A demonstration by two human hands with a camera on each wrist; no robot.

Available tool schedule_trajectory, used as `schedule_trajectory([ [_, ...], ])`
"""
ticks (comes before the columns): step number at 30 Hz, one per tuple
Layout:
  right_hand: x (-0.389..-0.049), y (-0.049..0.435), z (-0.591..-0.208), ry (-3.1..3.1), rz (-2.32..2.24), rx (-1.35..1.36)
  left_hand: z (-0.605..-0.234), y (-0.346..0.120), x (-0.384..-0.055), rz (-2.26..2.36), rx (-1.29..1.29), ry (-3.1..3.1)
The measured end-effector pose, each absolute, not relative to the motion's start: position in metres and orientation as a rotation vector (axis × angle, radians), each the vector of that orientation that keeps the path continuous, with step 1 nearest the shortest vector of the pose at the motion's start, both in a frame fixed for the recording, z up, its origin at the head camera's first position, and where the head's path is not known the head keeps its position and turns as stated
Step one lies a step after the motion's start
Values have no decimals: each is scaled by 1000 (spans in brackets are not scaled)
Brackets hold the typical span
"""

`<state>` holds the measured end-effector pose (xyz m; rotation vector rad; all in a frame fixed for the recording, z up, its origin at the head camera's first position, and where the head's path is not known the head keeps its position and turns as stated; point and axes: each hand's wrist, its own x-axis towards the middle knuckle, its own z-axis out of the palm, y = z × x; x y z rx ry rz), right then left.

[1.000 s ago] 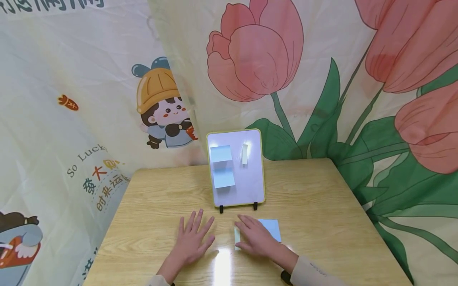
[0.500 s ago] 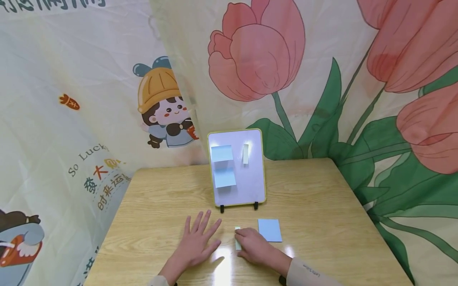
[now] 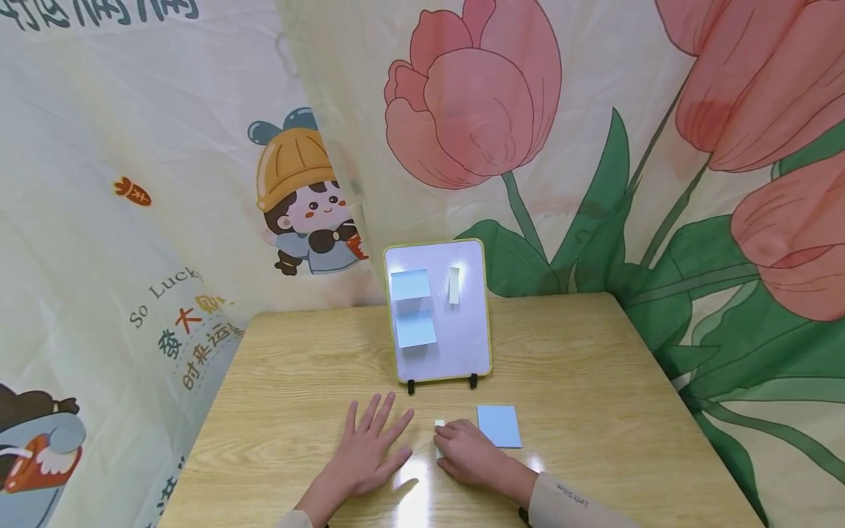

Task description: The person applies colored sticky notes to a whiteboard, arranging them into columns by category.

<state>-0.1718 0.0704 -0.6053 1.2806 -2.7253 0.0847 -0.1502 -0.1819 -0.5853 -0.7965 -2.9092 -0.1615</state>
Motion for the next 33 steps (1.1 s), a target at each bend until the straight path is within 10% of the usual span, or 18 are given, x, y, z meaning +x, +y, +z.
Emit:
schedule_trajectory([
  [33, -167, 72, -613, -2723, 239, 1195, -584, -182, -148, -198, -827, -2935],
])
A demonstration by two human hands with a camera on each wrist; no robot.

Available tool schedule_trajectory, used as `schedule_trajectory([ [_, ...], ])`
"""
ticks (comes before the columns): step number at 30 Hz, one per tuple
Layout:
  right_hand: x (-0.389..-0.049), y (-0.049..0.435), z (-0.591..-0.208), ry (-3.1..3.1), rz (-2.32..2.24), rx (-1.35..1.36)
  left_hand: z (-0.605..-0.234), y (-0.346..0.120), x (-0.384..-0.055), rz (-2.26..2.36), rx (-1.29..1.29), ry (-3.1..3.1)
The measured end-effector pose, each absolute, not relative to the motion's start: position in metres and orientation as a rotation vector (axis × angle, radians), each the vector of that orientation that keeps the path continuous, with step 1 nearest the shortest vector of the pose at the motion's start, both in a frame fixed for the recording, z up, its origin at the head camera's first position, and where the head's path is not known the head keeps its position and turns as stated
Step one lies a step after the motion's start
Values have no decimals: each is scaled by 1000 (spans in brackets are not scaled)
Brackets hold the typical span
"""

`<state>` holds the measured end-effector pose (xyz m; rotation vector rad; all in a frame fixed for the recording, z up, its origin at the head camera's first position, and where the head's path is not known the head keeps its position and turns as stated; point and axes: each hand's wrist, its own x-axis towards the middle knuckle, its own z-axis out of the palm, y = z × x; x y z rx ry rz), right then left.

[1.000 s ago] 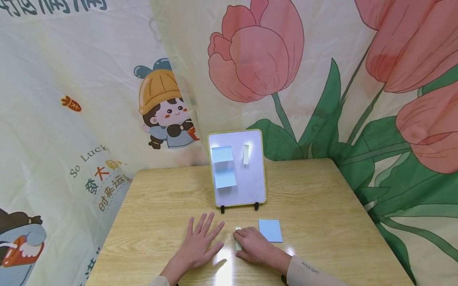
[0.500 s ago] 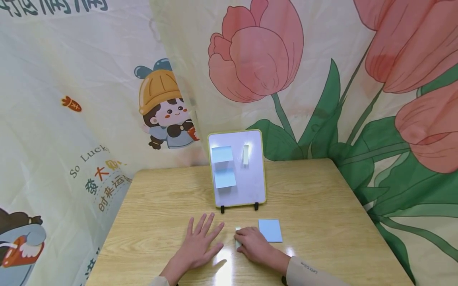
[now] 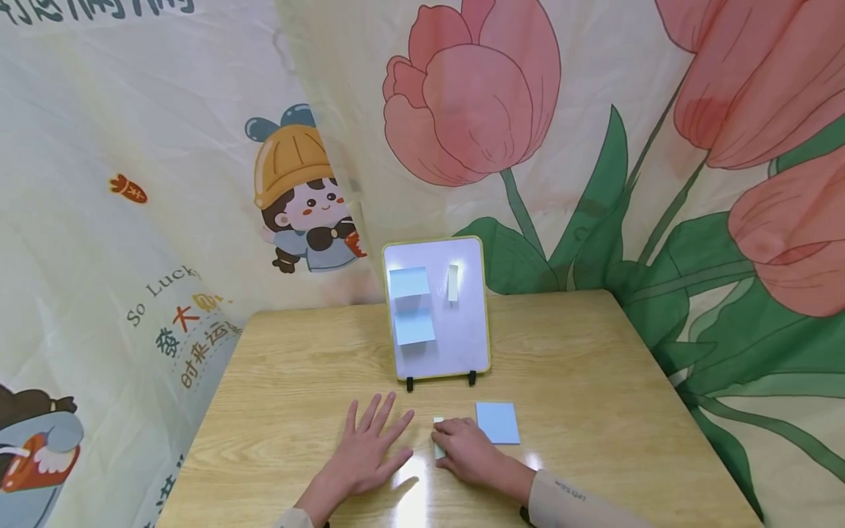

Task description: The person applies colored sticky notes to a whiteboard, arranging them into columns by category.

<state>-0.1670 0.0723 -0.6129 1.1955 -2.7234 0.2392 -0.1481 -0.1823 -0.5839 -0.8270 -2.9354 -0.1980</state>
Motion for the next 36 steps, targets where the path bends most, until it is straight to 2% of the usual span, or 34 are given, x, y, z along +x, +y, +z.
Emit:
schedule_trajectory([
  [13, -171, 67, -615, -2484, 59, 1223, -580, -181, -147, -194, -831, -2942],
  [27, -179, 69, -589, -2836, 188, 1386, -576, -181, -149, -187, -824, -2975],
  [36, -182, 69, -592, -2741, 355, 1238, -572, -181, -148, -191, -832, -2970],
])
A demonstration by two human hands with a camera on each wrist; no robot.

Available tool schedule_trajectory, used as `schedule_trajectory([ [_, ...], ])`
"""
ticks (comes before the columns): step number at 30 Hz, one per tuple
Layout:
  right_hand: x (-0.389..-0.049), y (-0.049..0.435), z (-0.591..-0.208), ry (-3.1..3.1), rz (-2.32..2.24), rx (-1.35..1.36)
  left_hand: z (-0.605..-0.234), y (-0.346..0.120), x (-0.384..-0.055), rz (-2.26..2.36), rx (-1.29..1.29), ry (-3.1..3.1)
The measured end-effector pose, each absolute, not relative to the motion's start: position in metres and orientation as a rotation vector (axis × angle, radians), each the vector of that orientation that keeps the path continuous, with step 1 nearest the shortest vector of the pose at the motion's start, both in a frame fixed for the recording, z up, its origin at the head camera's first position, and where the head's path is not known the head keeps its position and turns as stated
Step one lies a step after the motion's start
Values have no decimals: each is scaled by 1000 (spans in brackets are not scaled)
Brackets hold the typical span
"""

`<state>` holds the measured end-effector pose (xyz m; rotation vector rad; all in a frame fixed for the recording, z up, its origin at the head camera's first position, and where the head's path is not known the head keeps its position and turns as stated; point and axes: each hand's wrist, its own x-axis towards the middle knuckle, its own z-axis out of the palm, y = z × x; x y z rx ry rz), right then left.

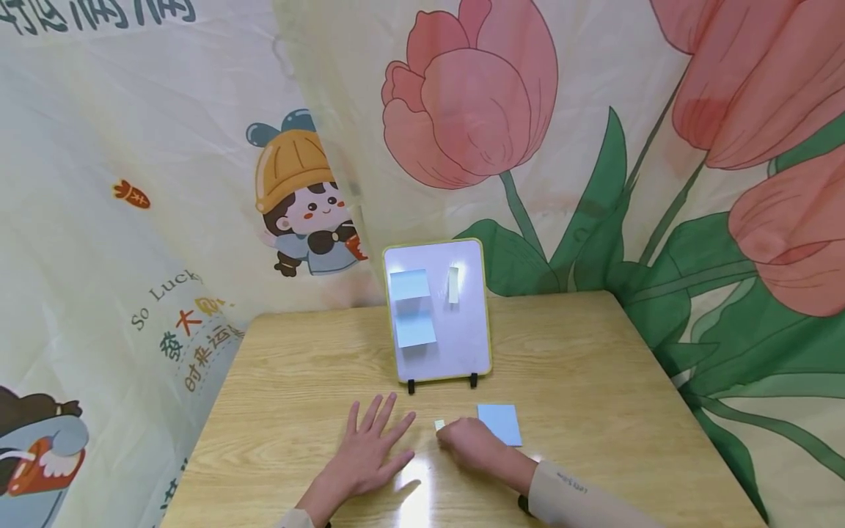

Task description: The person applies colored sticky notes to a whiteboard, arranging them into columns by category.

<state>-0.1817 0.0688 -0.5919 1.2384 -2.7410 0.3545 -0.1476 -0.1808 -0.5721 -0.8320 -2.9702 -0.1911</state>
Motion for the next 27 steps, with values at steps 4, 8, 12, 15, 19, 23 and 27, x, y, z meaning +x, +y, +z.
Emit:
schedule_trajectory([
  [4, -177, 67, -595, -2655, 309, 1226, -573, -182, -149, -172, -827, -2979],
  [8, -173, 66, -591, -2771, 279, 1254, -574, -181, -150, -183, -836, -2968],
  [12, -174, 65, -590, -2774, 290, 1235, -575, -181, -150, -189, -841, -2962],
  [15, -175, 65, -593, -2711, 322, 1175, -576, -181, -149, -192, -843, -2962],
  [19, -175, 66, -597, -2656, 386, 1150, -576, -181, -147, -194, -847, -2960],
  [23, -177, 64, -599, -2652, 551, 1119, -576, -180, -147, -185, -857, -2953],
  [27, -179, 64, -600, -2693, 759, 1058, -577, -178, -147, -190, -884, -2961],
])
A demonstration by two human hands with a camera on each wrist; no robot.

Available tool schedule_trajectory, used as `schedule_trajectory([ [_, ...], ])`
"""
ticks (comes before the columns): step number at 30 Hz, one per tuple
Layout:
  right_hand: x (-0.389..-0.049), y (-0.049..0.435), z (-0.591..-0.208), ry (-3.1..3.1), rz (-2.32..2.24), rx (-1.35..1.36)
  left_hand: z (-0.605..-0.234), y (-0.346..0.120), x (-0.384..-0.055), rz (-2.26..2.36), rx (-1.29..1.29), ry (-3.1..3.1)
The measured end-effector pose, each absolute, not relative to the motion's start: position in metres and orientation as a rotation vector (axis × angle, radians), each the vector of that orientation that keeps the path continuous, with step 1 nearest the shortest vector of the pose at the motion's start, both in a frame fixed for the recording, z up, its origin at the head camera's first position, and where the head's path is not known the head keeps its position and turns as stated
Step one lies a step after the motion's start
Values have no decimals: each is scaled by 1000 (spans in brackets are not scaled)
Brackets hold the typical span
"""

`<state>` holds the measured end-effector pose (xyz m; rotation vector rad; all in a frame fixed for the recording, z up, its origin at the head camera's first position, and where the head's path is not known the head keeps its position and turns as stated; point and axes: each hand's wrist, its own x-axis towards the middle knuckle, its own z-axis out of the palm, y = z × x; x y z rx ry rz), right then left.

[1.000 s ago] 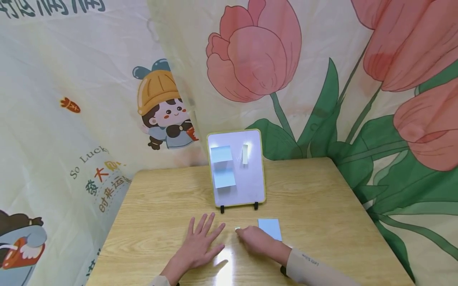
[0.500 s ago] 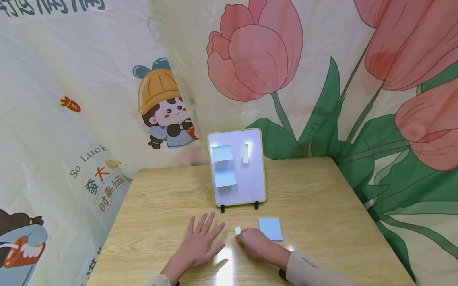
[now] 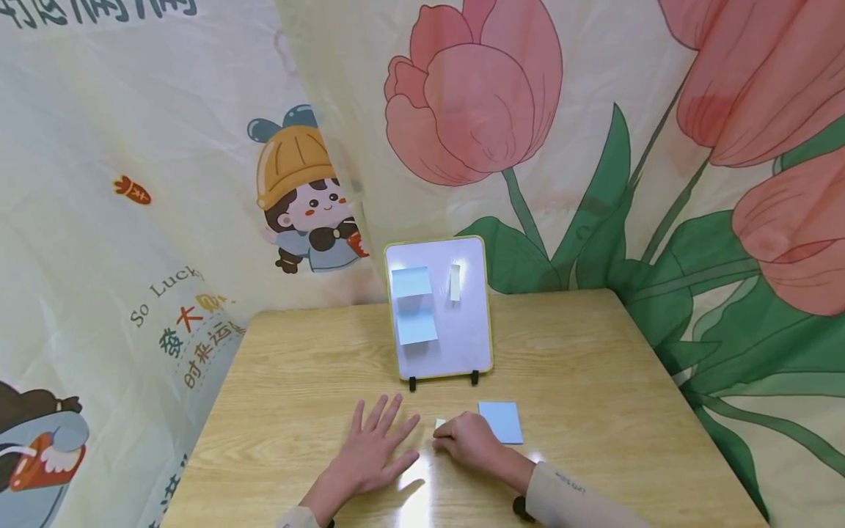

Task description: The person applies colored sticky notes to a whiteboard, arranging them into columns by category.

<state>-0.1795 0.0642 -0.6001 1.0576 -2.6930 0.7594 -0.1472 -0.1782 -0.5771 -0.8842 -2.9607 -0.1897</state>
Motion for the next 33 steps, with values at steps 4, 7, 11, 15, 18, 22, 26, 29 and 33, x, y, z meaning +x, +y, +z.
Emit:
schedule_trajectory([
  [4, -182, 65, -602, -2707, 892, 1035, -580, -176, -147, -180, -904, -2982],
  [7, -184, 66, -605, -2699, 965, 1030, -583, -174, -146, -198, -956, -2982],
  [11, -186, 67, -609, -2699, 1103, 1011, -585, -169, -145, -194, -1095, -2975],
  [15, -186, 69, -613, -2712, 1282, 980, -586, -165, -145, -159, -1196, -2982],
  [18, -187, 70, -613, -2750, 1422, 919, -586, -164, -145, -143, -1228, -2991],
  [22, -187, 70, -609, -2786, 1452, 865, -588, -163, -146, -138, -1243, -3000],
  [26, -188, 67, -606, -2757, 1309, 857, -589, -161, -145, -102, -1232, -3028],
  [29, -189, 65, -606, -2721, 1190, 797, -590, -159, -143, -61, -1222, -3048],
  [33, -192, 63, -606, -2691, 1096, 725, -590, -159, -140, -28, -1218, -3048],
])
